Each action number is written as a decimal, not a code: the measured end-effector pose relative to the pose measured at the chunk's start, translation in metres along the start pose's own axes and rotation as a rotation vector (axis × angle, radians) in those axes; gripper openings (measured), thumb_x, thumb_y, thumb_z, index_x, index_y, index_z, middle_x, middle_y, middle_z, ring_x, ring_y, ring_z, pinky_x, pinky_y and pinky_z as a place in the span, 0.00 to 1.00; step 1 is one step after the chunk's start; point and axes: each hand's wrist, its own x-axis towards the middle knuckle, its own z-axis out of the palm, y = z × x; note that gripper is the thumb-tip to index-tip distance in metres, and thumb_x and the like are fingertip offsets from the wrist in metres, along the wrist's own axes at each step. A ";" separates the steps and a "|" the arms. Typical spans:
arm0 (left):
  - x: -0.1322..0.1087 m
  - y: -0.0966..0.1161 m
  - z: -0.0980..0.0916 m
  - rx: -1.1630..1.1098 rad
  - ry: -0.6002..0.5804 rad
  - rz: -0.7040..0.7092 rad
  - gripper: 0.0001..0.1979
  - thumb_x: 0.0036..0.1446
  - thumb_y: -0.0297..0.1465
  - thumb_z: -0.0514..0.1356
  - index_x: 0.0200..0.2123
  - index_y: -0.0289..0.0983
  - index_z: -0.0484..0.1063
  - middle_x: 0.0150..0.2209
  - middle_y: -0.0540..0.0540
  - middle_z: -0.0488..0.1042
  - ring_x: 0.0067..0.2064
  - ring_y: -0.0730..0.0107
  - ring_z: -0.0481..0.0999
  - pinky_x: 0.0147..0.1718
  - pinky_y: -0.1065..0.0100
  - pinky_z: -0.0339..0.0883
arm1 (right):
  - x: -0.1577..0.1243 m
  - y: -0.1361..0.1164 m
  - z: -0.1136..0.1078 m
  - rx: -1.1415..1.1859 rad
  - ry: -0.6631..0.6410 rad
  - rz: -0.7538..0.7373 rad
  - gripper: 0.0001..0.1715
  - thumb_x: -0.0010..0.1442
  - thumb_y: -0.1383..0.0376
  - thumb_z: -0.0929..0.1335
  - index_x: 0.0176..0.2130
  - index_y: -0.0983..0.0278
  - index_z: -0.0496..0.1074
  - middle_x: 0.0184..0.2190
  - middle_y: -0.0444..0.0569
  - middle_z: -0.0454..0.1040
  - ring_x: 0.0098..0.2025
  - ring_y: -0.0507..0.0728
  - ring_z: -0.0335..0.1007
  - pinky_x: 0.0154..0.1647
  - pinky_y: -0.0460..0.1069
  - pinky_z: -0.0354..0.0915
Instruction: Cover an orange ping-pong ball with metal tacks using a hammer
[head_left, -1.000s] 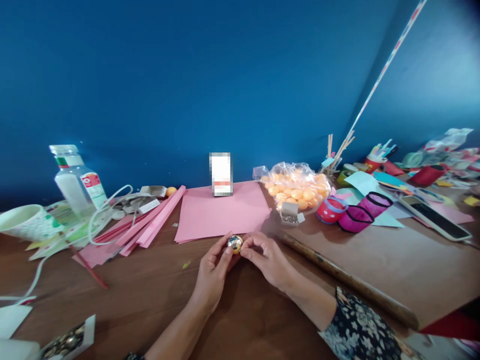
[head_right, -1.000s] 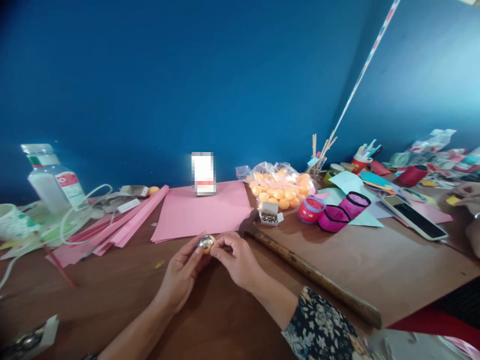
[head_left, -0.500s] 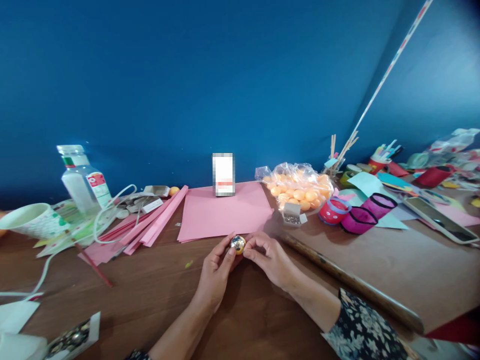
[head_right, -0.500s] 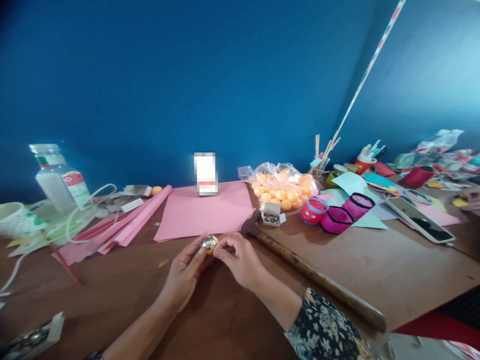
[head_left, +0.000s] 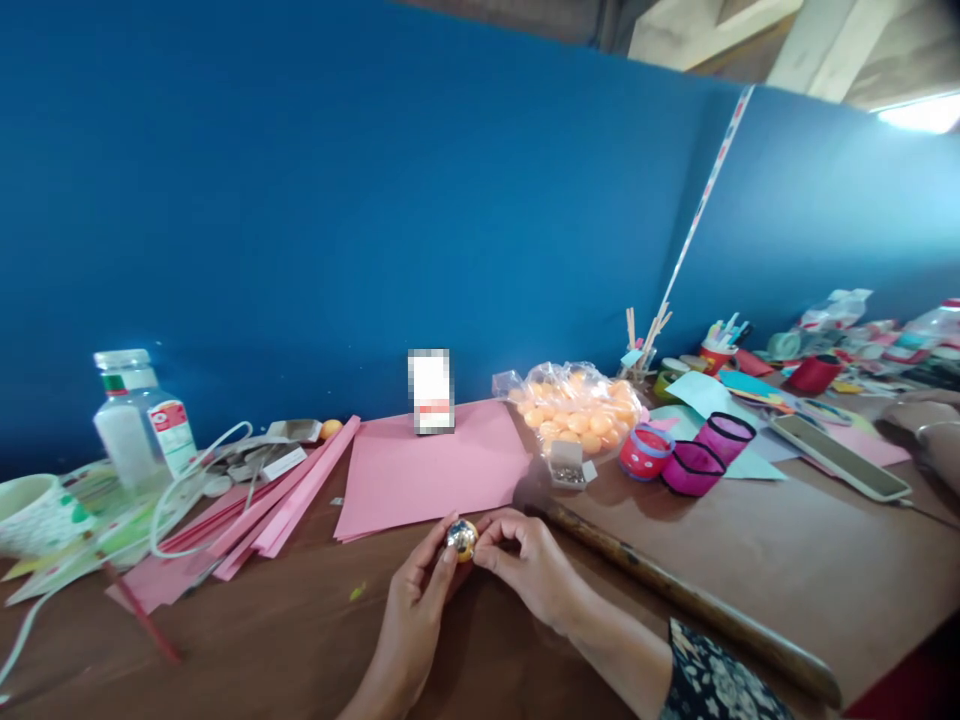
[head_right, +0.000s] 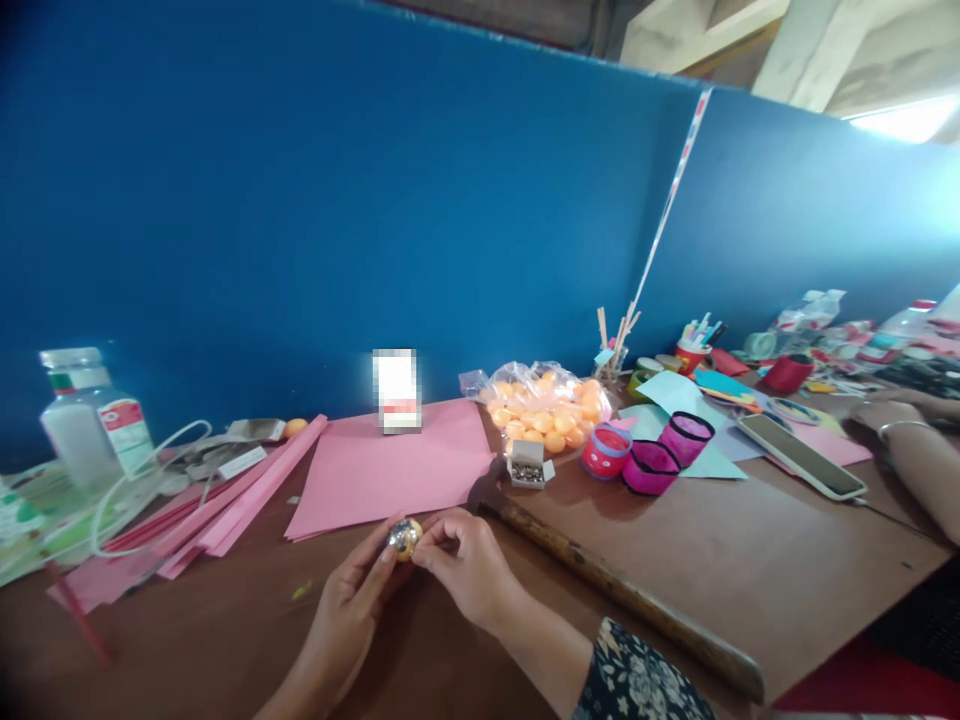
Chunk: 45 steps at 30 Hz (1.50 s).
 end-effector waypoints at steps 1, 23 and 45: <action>0.000 0.000 0.000 0.018 0.009 0.007 0.20 0.53 0.35 0.58 0.50 0.41 0.68 0.51 0.45 0.71 0.54 0.57 0.66 0.53 0.58 0.60 | 0.000 0.000 0.000 0.009 0.006 0.004 0.04 0.50 0.70 0.68 0.24 0.67 0.71 0.31 0.46 0.73 0.34 0.53 0.69 0.38 0.46 0.62; -0.002 0.009 0.002 0.191 0.047 0.034 0.21 0.51 0.36 0.60 0.50 0.45 0.68 0.52 0.48 0.70 0.55 0.60 0.65 0.53 0.61 0.59 | -0.002 0.003 0.001 0.054 0.066 0.050 0.04 0.48 0.67 0.69 0.26 0.67 0.72 0.30 0.48 0.76 0.34 0.55 0.71 0.36 0.47 0.64; -0.005 0.012 0.009 0.097 0.083 -0.011 0.22 0.51 0.36 0.59 0.50 0.39 0.68 0.51 0.45 0.71 0.54 0.58 0.67 0.52 0.59 0.61 | -0.001 0.005 0.002 0.056 0.041 0.041 0.07 0.50 0.64 0.69 0.29 0.66 0.71 0.28 0.45 0.74 0.31 0.53 0.68 0.34 0.46 0.64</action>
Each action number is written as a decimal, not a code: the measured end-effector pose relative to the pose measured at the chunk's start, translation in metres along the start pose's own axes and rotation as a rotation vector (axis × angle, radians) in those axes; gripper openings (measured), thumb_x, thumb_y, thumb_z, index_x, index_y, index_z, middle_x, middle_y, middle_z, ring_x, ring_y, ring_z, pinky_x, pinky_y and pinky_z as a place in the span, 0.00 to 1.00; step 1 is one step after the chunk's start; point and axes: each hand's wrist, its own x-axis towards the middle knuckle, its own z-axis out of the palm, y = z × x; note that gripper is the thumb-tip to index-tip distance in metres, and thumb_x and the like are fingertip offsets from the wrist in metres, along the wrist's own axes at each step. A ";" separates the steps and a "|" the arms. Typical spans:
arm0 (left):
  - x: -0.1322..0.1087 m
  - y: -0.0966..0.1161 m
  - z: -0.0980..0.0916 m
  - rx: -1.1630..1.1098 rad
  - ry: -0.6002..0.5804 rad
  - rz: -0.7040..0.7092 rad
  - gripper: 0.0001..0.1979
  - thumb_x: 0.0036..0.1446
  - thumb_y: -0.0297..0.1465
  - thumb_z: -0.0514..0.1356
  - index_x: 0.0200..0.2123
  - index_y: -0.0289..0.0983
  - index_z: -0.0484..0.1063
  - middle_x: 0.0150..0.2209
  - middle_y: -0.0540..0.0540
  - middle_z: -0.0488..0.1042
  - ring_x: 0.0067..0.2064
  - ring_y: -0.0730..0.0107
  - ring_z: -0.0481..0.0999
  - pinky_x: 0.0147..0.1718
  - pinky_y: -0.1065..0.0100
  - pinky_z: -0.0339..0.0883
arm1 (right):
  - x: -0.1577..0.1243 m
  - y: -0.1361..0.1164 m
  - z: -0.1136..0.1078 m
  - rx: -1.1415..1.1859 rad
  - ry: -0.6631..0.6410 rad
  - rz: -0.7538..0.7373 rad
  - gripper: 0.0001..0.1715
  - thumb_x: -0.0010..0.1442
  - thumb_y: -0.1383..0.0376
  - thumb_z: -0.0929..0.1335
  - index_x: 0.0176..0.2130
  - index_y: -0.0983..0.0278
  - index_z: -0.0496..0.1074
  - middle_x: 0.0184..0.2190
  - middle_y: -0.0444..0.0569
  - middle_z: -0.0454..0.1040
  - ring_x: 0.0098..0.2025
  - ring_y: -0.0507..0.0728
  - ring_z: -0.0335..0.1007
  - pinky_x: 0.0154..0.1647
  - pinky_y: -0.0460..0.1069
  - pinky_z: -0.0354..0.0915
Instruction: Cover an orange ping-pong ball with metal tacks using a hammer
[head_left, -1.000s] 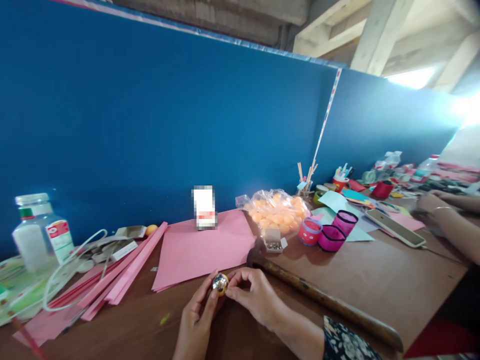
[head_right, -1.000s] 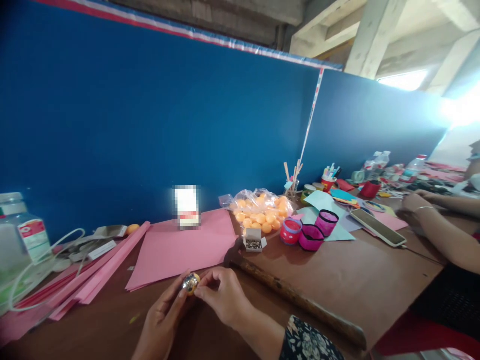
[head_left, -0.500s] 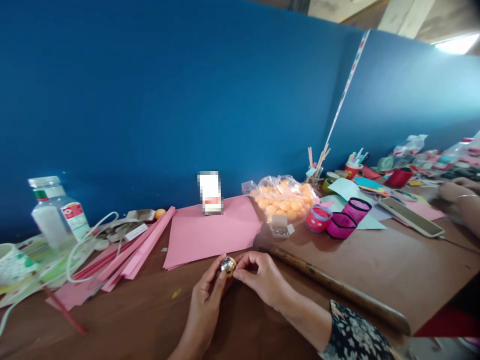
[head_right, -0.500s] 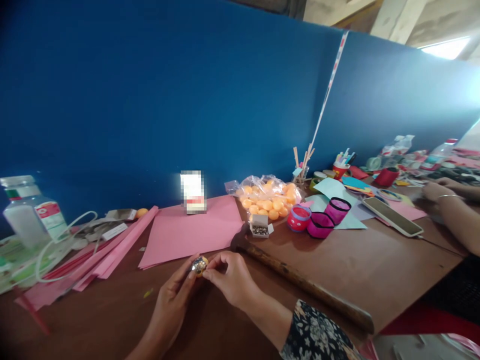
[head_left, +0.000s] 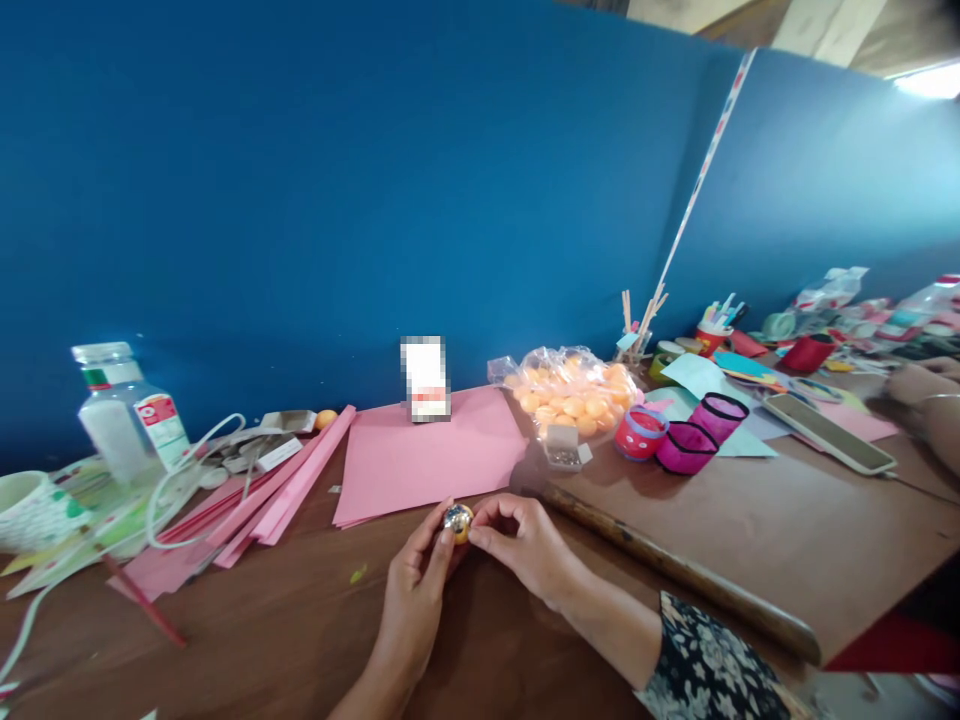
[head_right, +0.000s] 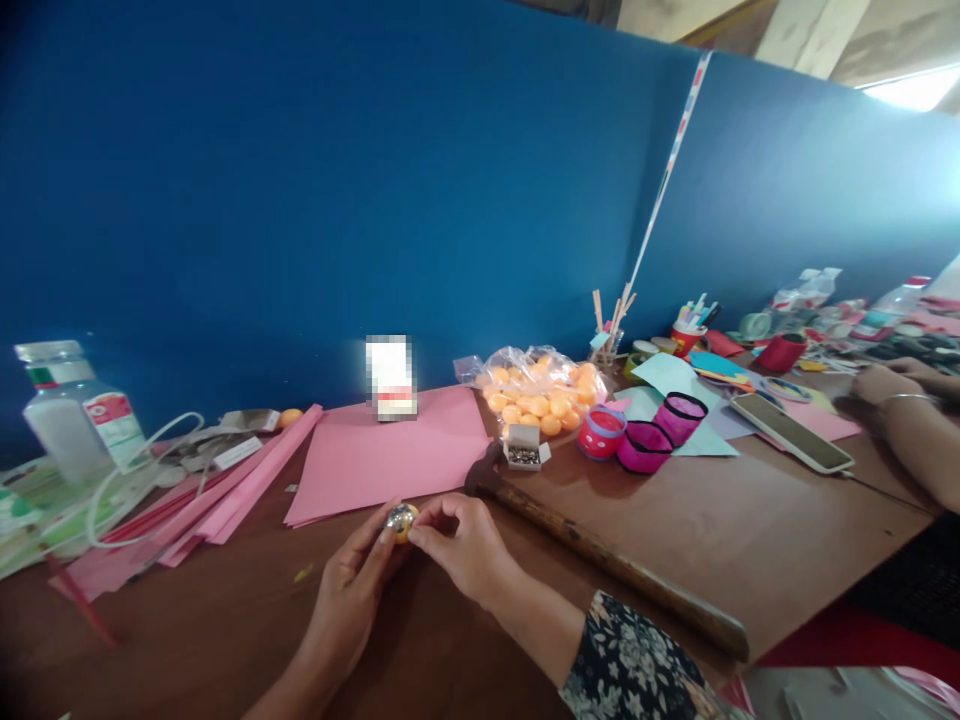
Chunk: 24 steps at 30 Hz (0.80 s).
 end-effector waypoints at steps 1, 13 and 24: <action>0.000 0.000 -0.001 0.023 -0.002 0.011 0.22 0.51 0.36 0.59 0.51 0.39 0.67 0.51 0.45 0.71 0.53 0.58 0.67 0.52 0.59 0.61 | 0.000 0.000 0.000 -0.008 0.000 -0.005 0.06 0.50 0.64 0.69 0.28 0.66 0.71 0.28 0.45 0.74 0.31 0.53 0.68 0.35 0.46 0.63; 0.000 0.000 -0.001 0.067 -0.012 0.054 0.19 0.52 0.36 0.58 0.49 0.43 0.69 0.51 0.47 0.72 0.54 0.60 0.67 0.52 0.61 0.60 | -0.001 0.000 0.002 0.023 0.016 0.024 0.07 0.50 0.64 0.69 0.26 0.67 0.70 0.31 0.48 0.75 0.33 0.54 0.69 0.35 0.47 0.64; 0.001 -0.002 -0.001 0.018 -0.049 0.015 0.20 0.51 0.35 0.59 0.49 0.42 0.69 0.52 0.47 0.70 0.55 0.58 0.66 0.53 0.58 0.60 | -0.002 0.012 0.004 0.009 0.070 0.020 0.06 0.50 0.66 0.69 0.30 0.65 0.67 0.31 0.47 0.73 0.33 0.54 0.70 0.35 0.47 0.65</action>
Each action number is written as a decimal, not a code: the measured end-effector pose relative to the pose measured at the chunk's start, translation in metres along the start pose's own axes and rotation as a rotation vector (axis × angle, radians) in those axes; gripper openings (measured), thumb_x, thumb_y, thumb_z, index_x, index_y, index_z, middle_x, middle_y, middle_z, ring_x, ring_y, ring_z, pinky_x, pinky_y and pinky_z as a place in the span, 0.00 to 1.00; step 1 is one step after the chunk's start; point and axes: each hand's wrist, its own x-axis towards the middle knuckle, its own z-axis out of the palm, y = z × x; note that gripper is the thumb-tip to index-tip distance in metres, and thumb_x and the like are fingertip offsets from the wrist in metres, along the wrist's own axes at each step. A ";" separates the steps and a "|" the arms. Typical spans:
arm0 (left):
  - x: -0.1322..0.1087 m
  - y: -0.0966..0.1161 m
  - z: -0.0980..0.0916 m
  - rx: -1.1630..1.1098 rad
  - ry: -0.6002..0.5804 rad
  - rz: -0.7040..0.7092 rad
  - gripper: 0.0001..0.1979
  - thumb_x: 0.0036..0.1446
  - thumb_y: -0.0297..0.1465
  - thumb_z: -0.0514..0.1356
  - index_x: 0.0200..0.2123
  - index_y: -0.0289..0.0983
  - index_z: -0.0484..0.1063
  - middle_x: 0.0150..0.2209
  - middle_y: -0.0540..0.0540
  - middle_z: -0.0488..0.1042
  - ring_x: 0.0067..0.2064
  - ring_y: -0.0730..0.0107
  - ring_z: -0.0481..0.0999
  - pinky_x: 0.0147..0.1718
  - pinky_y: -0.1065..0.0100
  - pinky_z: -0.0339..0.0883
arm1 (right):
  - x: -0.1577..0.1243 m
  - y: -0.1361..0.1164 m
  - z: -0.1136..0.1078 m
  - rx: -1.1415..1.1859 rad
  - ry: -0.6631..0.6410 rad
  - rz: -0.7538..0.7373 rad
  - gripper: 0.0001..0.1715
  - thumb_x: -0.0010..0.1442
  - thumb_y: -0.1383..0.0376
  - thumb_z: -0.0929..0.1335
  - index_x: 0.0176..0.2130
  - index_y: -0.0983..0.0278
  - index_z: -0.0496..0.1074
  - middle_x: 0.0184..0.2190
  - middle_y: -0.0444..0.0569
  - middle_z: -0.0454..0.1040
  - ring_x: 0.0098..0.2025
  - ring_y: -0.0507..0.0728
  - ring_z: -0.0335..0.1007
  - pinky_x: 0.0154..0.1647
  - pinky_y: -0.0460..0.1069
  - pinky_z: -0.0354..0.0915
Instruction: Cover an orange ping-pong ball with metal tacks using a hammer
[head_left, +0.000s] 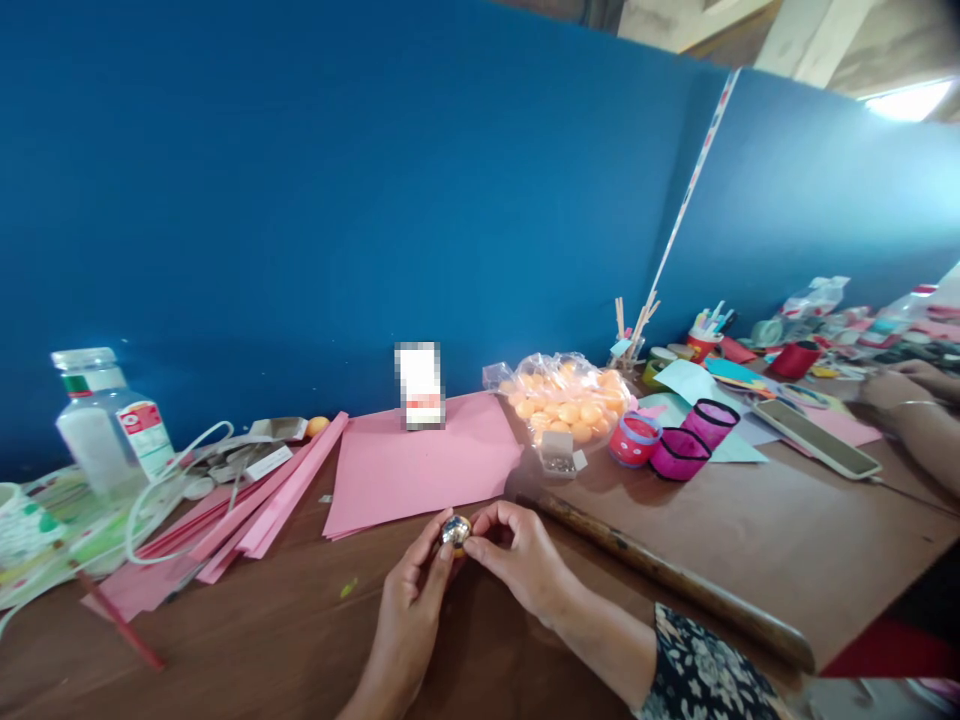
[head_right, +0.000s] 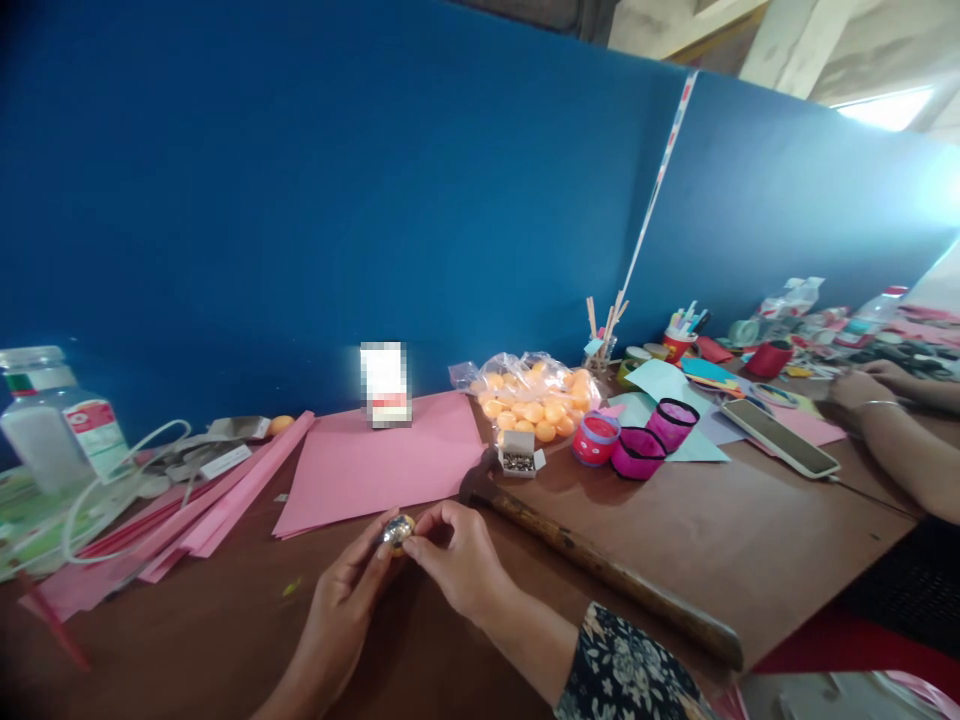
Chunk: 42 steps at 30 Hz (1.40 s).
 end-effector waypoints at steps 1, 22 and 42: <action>0.000 0.000 0.001 -0.034 -0.010 -0.012 0.20 0.51 0.35 0.59 0.49 0.42 0.69 0.52 0.47 0.70 0.55 0.58 0.66 0.53 0.58 0.59 | 0.000 0.000 0.000 0.006 0.006 -0.004 0.08 0.50 0.66 0.69 0.32 0.64 0.66 0.31 0.46 0.73 0.33 0.54 0.70 0.34 0.46 0.65; 0.001 0.003 0.000 -0.023 0.025 -0.056 0.22 0.49 0.35 0.61 0.49 0.38 0.69 0.48 0.44 0.73 0.51 0.58 0.70 0.51 0.60 0.62 | -0.006 -0.009 0.007 -0.048 -0.053 -0.162 0.17 0.48 0.76 0.66 0.39 0.62 0.67 0.36 0.46 0.68 0.33 0.52 0.67 0.34 0.46 0.66; -0.002 0.008 0.002 -0.351 -0.014 -0.118 0.19 0.48 0.32 0.63 0.46 0.40 0.72 0.45 0.44 0.75 0.47 0.59 0.73 0.47 0.61 0.67 | -0.003 -0.017 0.005 0.631 -0.086 0.235 0.16 0.47 0.63 0.73 0.36 0.67 0.72 0.31 0.47 0.75 0.32 0.50 0.69 0.35 0.45 0.65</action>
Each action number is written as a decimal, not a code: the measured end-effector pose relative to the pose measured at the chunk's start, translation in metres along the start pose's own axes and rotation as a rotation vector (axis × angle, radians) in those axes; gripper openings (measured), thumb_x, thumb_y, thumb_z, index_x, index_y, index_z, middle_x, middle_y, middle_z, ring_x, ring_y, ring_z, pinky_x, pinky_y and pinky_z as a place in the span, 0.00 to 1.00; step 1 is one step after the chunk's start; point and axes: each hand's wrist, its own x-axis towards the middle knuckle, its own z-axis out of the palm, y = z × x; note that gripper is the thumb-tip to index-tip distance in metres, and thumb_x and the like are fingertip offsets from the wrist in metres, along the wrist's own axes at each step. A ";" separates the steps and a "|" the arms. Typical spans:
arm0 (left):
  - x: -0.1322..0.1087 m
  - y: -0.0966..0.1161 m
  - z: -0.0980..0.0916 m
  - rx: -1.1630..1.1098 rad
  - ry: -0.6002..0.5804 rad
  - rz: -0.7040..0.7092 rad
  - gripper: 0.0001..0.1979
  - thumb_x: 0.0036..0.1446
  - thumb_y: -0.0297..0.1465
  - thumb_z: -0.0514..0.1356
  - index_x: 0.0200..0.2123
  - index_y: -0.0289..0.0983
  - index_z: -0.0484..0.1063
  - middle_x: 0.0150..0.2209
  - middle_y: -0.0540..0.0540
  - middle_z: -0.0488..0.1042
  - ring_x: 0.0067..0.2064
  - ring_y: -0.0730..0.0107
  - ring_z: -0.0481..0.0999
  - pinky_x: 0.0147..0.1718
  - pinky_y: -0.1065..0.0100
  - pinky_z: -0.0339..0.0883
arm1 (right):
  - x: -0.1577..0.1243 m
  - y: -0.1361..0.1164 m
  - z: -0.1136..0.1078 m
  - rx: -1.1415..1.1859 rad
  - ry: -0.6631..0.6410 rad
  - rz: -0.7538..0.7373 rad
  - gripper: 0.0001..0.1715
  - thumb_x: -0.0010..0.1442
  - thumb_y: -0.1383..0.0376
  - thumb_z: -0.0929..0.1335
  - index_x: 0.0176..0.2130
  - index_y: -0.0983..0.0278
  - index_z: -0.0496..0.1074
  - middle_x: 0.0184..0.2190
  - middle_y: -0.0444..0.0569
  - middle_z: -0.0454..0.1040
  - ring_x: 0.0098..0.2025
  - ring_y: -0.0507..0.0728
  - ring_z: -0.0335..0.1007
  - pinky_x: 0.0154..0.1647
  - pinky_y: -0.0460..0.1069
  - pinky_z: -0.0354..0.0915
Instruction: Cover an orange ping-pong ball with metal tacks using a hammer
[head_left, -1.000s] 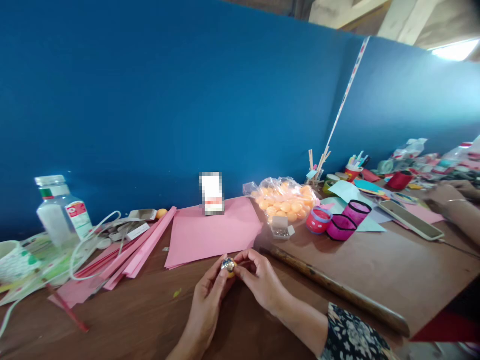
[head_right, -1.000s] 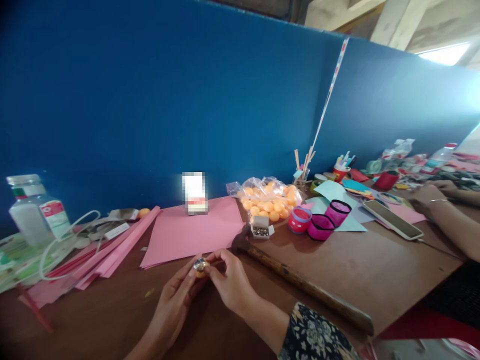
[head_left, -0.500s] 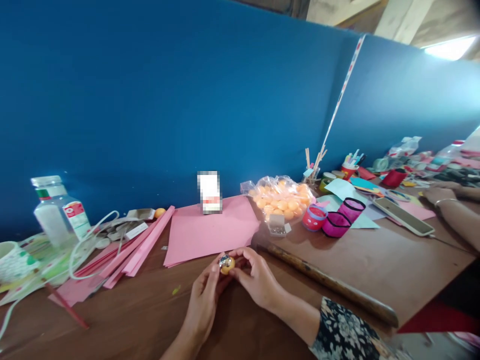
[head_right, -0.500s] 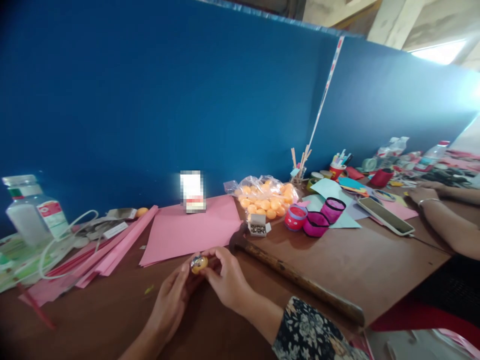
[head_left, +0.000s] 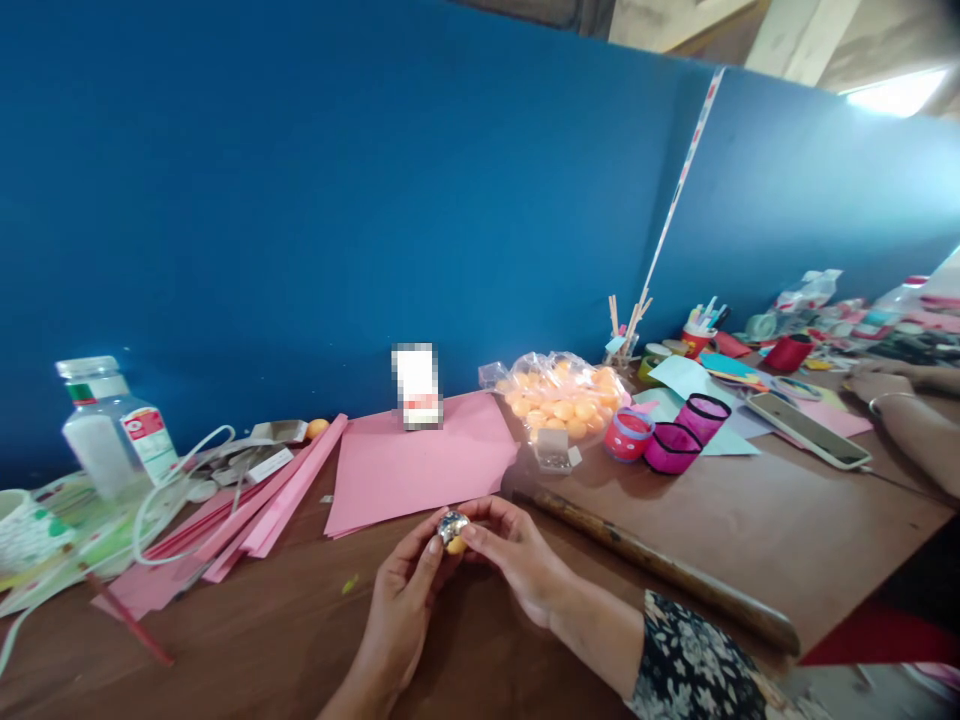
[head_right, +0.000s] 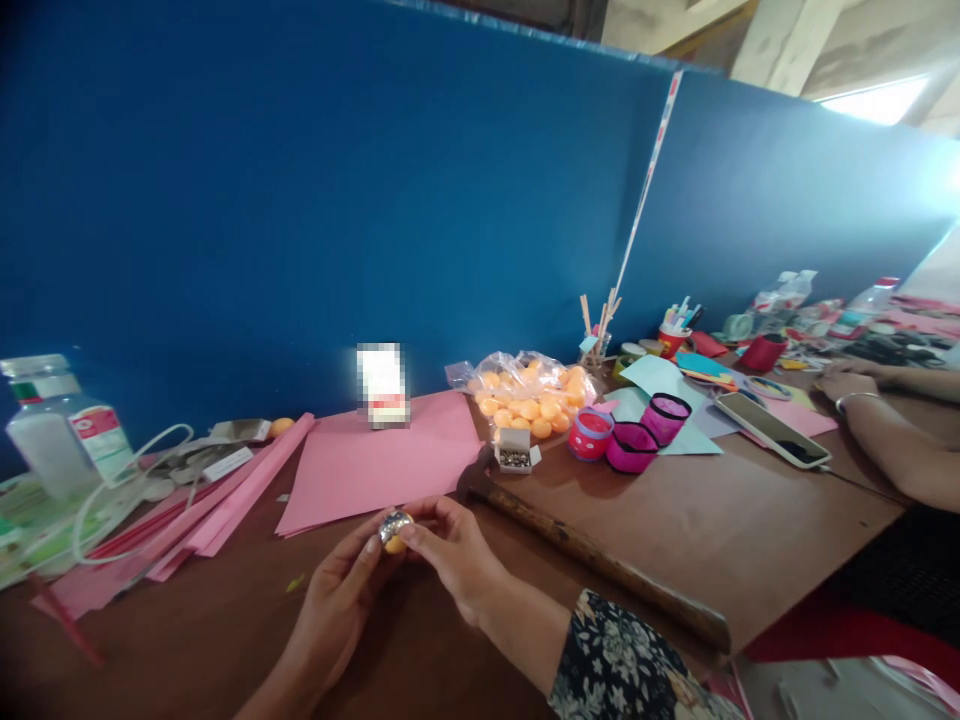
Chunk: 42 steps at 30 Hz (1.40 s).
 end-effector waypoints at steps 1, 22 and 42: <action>0.000 0.000 0.000 0.009 0.002 -0.005 0.19 0.48 0.32 0.62 0.47 0.40 0.71 0.45 0.43 0.75 0.47 0.59 0.73 0.47 0.60 0.67 | 0.000 0.000 -0.001 0.018 -0.001 0.022 0.16 0.46 0.63 0.73 0.36 0.67 0.72 0.31 0.47 0.75 0.32 0.50 0.69 0.34 0.45 0.65; 0.000 0.005 -0.007 0.631 0.068 0.317 0.14 0.48 0.34 0.61 0.41 0.40 0.73 0.42 0.46 0.75 0.45 0.60 0.73 0.44 0.63 0.67 | -0.001 0.009 -0.004 -0.246 -0.116 -0.177 0.17 0.54 0.60 0.68 0.44 0.62 0.68 0.40 0.48 0.73 0.42 0.56 0.69 0.44 0.51 0.66; 0.000 0.000 -0.005 0.669 0.027 0.398 0.20 0.50 0.34 0.60 0.49 0.42 0.68 0.46 0.44 0.70 0.46 0.59 0.70 0.44 0.61 0.65 | 0.001 0.010 0.001 -0.055 -0.082 -0.057 0.21 0.50 0.58 0.70 0.43 0.63 0.68 0.36 0.47 0.74 0.35 0.52 0.70 0.38 0.48 0.67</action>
